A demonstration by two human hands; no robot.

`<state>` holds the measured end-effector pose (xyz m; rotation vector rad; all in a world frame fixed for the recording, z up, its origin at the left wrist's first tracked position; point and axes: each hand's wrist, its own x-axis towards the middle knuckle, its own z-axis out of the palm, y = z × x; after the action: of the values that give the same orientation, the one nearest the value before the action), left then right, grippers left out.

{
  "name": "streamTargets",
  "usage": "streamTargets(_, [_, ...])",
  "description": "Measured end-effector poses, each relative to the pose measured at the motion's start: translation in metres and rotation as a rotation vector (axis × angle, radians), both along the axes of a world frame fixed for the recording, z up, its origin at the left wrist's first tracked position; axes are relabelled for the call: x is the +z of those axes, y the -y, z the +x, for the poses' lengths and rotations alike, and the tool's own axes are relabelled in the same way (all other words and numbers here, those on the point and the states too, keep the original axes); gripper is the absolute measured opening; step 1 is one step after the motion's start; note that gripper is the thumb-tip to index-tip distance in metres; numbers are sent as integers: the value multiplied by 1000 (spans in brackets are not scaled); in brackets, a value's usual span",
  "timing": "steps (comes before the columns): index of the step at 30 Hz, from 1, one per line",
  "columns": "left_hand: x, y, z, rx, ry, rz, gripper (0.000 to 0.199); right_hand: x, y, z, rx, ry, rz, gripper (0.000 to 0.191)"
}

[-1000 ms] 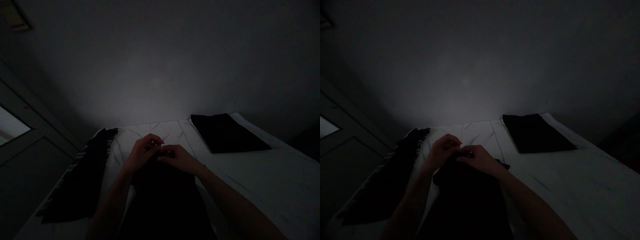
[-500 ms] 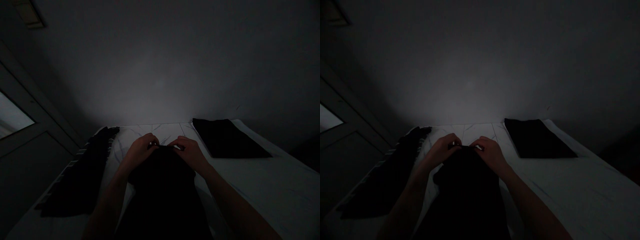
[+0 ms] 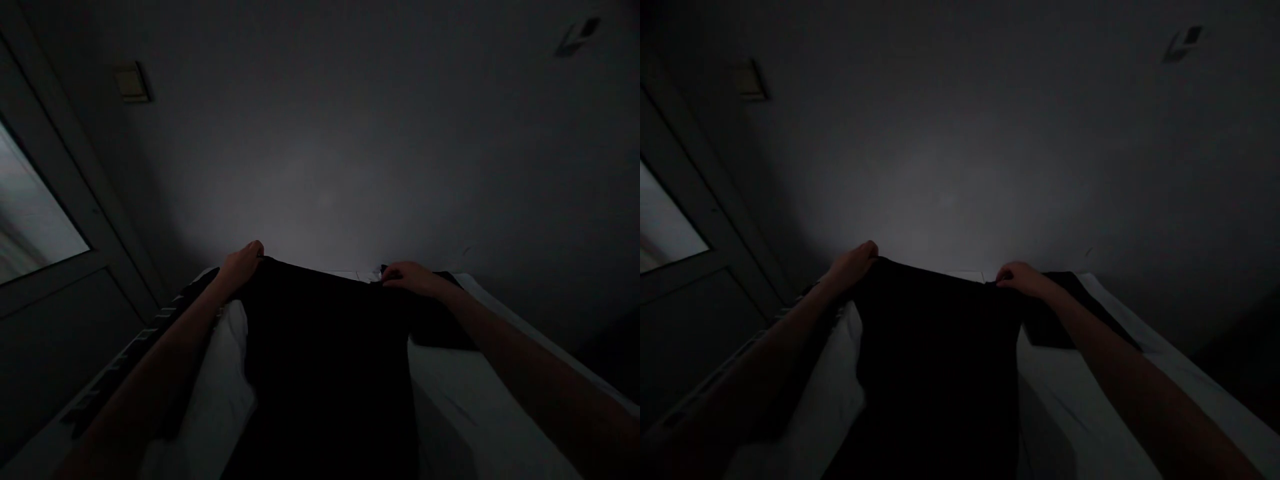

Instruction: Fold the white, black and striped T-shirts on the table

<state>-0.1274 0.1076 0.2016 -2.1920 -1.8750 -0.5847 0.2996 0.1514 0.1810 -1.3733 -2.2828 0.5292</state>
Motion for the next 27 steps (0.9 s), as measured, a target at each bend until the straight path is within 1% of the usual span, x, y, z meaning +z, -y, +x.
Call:
streamTargets(3, [55, -9, -5, 89, -53, 44, 16, 47, -20, 3, 3, 10, 83, 11])
streamTargets(5, [93, -13, -7, 123, -43, 120, 19, 80, -29, 2, 11, 30, 151, 12])
streamTargets(7, [129, -14, -10, 130, -1, 219, 22, 112, -36, 0, -24, 41, 275, 12])
streamTargets(9, [162, -14, -14, 126, 51, 314, 26, 143, -40, -1, -110, 15, 425, 13])
streamTargets(12, [204, -8, -21, 129, 104, 427, 31, 183, -43, -2, -216, -92, 620, 17])
streamTargets(14, [225, -4, -25, 119, 102, 492, 30, 205, -44, -1, -247, -178, 748, 21])
streamTargets(16, [240, -2, -29, 91, 88, 528, 26, 220, -44, 0, -262, -236, 860, 23])
streamTargets(17, [245, -3, -30, 65, 84, 528, 24, 225, -44, 0, -258, -237, 886, 22])
streamTargets(20, [253, -7, -32, -61, 144, 476, 16, 230, -45, 0, -200, -136, 834, 19])
streamTargets(23, [252, -9, -29, -184, 335, 376, 16, 225, -48, -3, -186, -90, 831, 19])
streamTargets(25, [247, -8, -26, -213, 449, 295, 20, 219, -49, -4, -201, -92, 839, 20])
streamTargets(27, [243, -6, -23, -208, 494, 246, 22, 214, -49, -5, -218, -85, 833, 22])
